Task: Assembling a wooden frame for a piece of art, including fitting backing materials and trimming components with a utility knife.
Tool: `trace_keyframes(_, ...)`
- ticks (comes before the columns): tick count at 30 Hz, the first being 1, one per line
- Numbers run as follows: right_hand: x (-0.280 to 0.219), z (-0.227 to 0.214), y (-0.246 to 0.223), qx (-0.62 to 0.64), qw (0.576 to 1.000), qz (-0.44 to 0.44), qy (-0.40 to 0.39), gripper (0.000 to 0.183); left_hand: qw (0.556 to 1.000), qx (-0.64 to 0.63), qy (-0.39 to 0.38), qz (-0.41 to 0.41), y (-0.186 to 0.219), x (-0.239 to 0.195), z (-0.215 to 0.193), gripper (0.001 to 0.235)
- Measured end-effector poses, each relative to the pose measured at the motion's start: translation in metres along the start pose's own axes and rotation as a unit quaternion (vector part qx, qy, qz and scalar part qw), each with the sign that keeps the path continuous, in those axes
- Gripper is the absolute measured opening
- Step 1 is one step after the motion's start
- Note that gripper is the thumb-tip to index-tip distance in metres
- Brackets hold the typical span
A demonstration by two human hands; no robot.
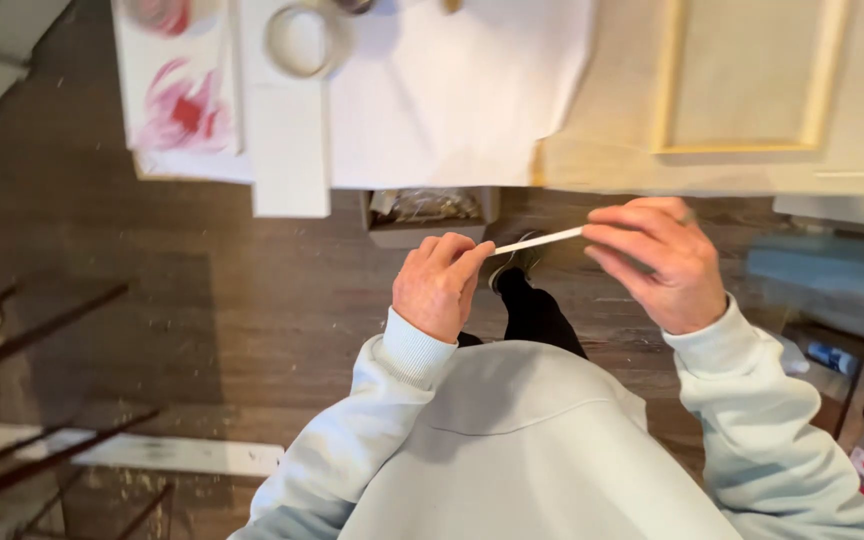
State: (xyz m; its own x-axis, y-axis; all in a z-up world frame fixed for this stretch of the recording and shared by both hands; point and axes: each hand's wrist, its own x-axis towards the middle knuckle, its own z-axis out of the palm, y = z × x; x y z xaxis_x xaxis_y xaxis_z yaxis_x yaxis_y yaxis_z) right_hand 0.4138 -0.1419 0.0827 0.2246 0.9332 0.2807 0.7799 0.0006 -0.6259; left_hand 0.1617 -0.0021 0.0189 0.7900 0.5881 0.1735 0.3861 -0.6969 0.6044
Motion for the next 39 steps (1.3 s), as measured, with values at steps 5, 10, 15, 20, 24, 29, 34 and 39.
trace_keyframes(5, -0.028, -0.057, 0.041, 0.031, 0.998, 0.005, 0.054, 0.01, 0.996, 0.018, 0.024, 0.083, 0.067, 0.057, 0.036, 0.019)
trace_keyframes(10, -0.053, -0.132, 0.103, 0.017, 0.997, -0.023, 0.065, 0.008, 0.987, 0.019, 0.084, 0.137, 0.149, 0.118, 0.07, 0.012)
trace_keyframes(15, -0.082, -0.206, 0.174, 0.144, 0.986, 0.065, 0.047, 0.031, 0.992, 0.026, 0.063, 0.105, 0.232, 0.177, 0.108, 0.021)
trace_keyframes(20, -0.102, -0.228, 0.25, 0.372, 0.894, 0.25, 0.022, 0.031, 0.917, -0.39, 0.053, -0.064, 0.258, 0.187, 0.204, 0.015)
trace_keyframes(24, -0.104, -0.223, 0.287, 0.439, 0.826, 0.346, -0.074, 0.026, 0.71, -0.686, 0.05, -0.153, 0.268, 0.191, 0.264, 0.013)
trace_keyframes(29, -0.122, -0.21, 0.327, 0.583, 0.718, 0.369, -0.09, 0.013, 0.668, -0.718, 0.06, -0.187, 0.27, 0.19, 0.3, 0.013)
trace_keyframes(34, -0.122, -0.208, 0.346, 0.619, 0.679, 0.369, -0.141, 0.015, 0.598, -0.765, 0.098, -0.217, 0.266, 0.177, 0.338, 0.017)
trace_keyframes(39, -0.118, -0.219, 0.374, 0.473, 0.775, 0.386, -0.161, 0.022, 0.59, -0.753, 0.049, -0.288, 0.266, 0.179, 0.343, 0.037)
